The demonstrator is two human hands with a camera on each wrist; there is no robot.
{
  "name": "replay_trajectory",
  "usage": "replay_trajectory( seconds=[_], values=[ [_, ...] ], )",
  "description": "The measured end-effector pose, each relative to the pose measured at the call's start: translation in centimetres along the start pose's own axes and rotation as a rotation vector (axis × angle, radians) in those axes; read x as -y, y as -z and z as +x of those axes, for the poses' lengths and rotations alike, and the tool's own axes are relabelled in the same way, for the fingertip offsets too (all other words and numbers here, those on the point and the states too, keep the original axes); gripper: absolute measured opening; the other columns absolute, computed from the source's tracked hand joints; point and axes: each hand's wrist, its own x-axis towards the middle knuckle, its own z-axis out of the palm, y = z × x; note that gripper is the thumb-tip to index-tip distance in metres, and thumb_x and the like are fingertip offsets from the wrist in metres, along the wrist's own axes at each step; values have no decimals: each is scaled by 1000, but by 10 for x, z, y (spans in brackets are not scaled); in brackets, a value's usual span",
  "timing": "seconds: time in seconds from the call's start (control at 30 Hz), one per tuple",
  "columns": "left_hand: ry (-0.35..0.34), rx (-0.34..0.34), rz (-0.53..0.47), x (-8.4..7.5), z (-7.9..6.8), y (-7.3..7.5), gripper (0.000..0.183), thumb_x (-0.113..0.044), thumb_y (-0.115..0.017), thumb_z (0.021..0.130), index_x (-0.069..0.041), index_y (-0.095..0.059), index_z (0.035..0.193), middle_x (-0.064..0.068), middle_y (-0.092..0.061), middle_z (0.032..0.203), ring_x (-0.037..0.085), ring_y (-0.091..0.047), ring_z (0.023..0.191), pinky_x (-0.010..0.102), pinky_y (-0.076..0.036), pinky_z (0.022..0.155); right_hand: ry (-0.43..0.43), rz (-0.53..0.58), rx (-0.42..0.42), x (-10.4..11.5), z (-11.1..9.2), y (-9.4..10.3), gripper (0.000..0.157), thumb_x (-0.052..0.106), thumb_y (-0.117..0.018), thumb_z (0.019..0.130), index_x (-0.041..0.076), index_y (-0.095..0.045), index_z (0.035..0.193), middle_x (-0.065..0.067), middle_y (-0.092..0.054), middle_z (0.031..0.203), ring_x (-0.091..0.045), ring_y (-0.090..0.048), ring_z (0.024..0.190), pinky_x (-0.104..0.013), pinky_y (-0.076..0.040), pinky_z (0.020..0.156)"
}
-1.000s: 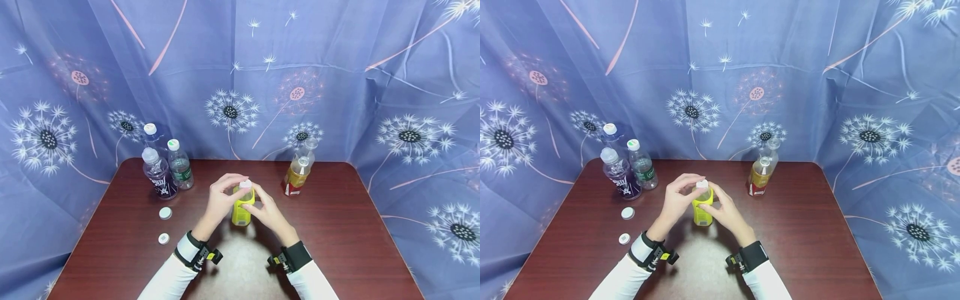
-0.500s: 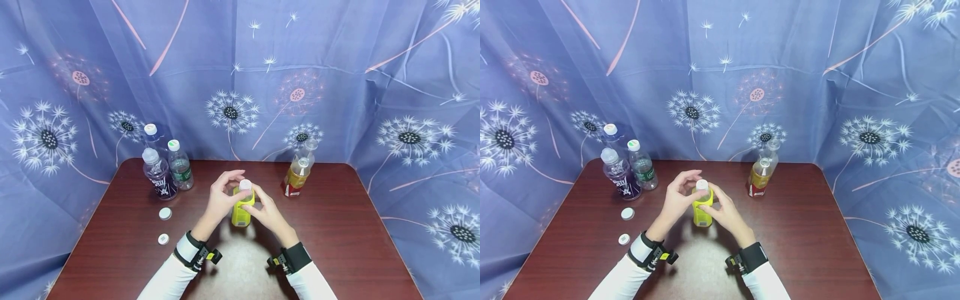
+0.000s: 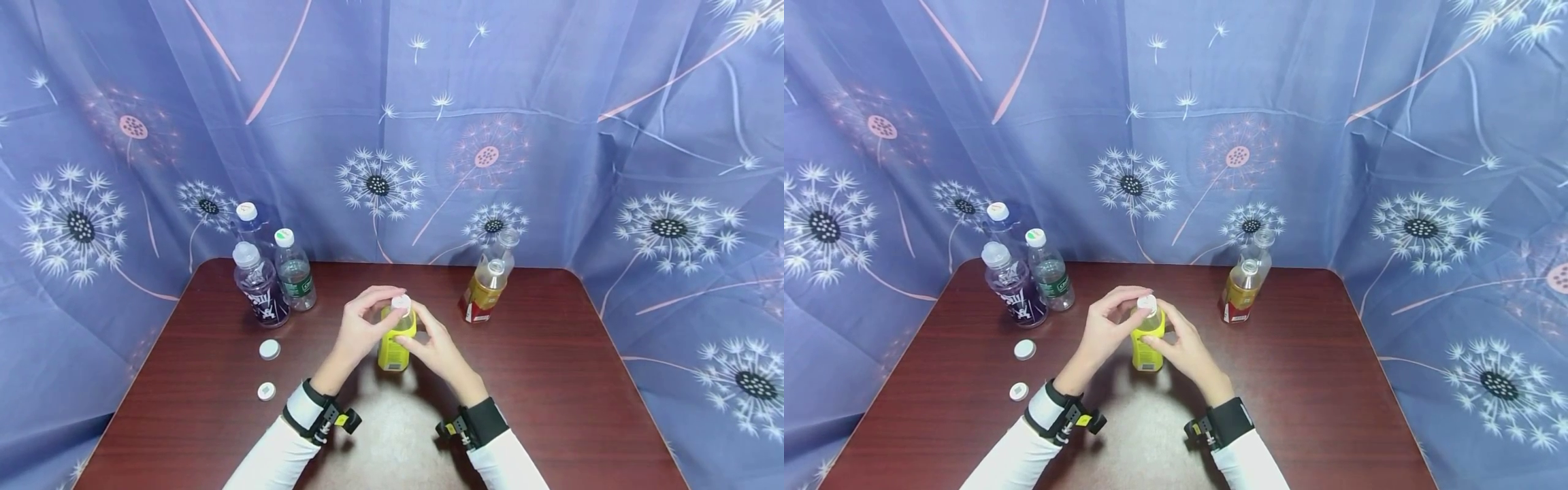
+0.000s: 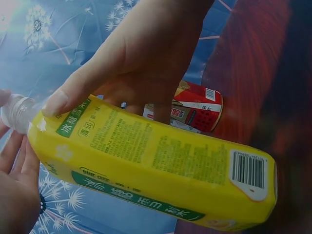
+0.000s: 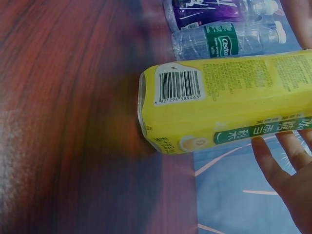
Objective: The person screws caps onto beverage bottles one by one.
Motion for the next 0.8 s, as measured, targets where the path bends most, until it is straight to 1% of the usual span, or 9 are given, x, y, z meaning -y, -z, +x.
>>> replay_trajectory(
  seconds=[0.13,0.23,0.33,0.47,0.53,0.67,0.8],
  values=[
    [-4,-14,32,0,2,-1,42,14,-81,81,9,-69,122,25,-66,115,15,-69,103,28,-58,95,-9,-4,1,0,0,0,61,-2,-76,91,-3,-51,146,-21,-63,136,-20,-62,115,-45,-56,97],
    [-9,-11,29,-1,1,-1,40,14,-81,82,10,-69,120,24,-66,112,16,-71,99,27,-57,94,-22,-10,2,1,0,0,61,-1,-76,91,-2,-51,147,-21,-62,138,-21,-62,116,-45,-56,98],
    [-20,8,9,-2,0,-1,37,17,-78,83,11,-69,118,26,-65,112,16,-70,102,29,-57,96,-31,-17,3,2,-1,0,61,0,-76,91,-2,-51,147,-21,-62,138,-22,-62,116,-45,-56,98],
    [-25,16,-2,-1,0,-1,41,18,-78,82,11,-68,120,29,-64,115,15,-67,106,31,-57,97,-22,-17,0,2,-1,0,62,-1,-77,91,-2,-51,147,-21,-62,138,-22,-62,116,-50,-56,98],
    [-22,13,8,-1,1,-1,42,17,-79,81,10,-68,121,27,-64,115,15,-67,105,30,-58,96,-15,-14,-1,2,-1,0,62,-1,-77,90,-2,-51,147,-21,-62,138,-22,-62,117,-52,-56,97],
    [-15,12,30,-1,1,0,38,15,-80,82,8,-70,118,24,-67,111,14,-70,102,28,-58,94,-14,-7,-3,2,-1,0,62,-1,-77,90,-2,-51,146,-21,-62,138,-21,-62,116,-53,-56,96],
    [-23,22,18,-1,0,1,38,16,-78,83,9,-69,119,26,-67,112,15,-69,104,30,-58,95,-12,1,-2,1,-1,-1,62,-2,-78,90,-2,-51,146,-22,-62,138,-24,-63,113,-53,-57,95]
  ],
)
